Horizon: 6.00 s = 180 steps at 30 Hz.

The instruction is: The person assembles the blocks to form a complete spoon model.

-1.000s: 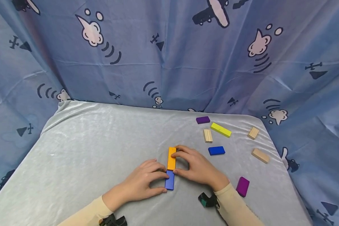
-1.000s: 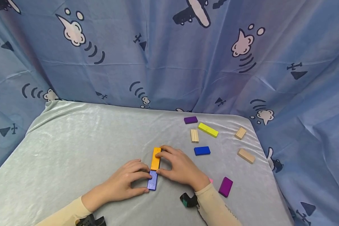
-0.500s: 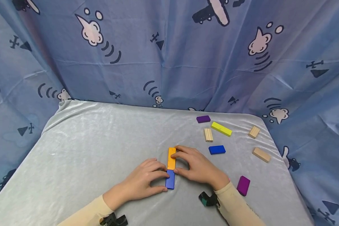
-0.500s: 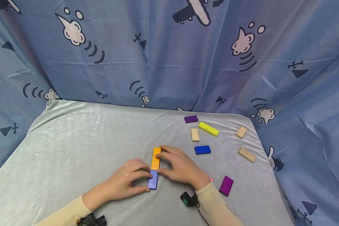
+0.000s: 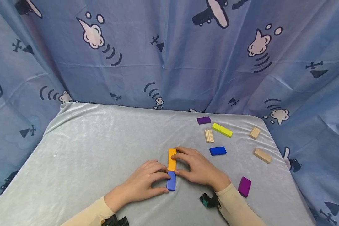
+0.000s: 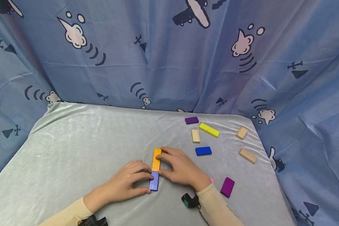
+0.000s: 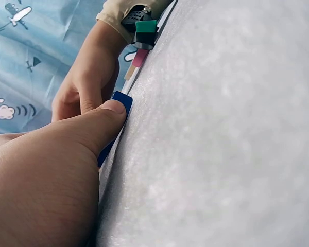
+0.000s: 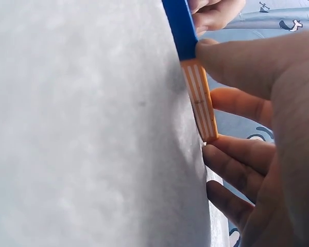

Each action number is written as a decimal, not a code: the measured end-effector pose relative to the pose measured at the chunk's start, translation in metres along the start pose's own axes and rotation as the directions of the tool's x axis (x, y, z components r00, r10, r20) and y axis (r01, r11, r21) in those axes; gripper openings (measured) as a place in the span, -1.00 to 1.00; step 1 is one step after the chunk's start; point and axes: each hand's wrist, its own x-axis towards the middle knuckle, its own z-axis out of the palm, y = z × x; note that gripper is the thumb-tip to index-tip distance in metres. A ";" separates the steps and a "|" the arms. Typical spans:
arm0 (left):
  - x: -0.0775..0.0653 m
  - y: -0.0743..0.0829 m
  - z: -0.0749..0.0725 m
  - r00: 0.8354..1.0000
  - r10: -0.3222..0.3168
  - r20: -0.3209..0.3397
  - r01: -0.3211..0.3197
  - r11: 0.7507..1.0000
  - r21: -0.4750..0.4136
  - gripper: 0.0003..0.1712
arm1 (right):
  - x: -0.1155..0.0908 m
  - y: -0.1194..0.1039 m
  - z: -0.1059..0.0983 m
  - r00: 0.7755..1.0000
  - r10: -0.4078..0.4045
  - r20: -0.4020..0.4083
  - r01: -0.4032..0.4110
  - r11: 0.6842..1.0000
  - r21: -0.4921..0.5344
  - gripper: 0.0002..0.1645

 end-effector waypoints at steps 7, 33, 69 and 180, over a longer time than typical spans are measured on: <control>0.001 0.002 0.000 1.000 0.001 0.004 -0.001 1.000 -0.001 -0.58 | -0.002 0.001 0.002 1.000 0.010 -0.002 -0.010 1.000 0.007 -0.39; -0.002 -0.001 0.002 1.000 0.019 0.000 -0.019 1.000 0.004 -0.58 | -0.004 -0.012 -0.004 0.998 0.055 0.012 -0.055 0.998 -0.009 -0.42; -0.006 -0.001 -0.004 0.999 -0.040 0.011 0.040 0.998 -0.041 -0.62 | -0.150 -0.007 -0.034 0.907 0.375 -0.190 -0.404 0.903 -0.147 -0.42; 0.000 0.000 -0.006 0.999 -0.030 0.024 0.032 0.997 -0.074 -0.69 | -0.067 -0.060 0.040 0.910 -0.382 -0.159 0.347 0.914 -0.211 -0.48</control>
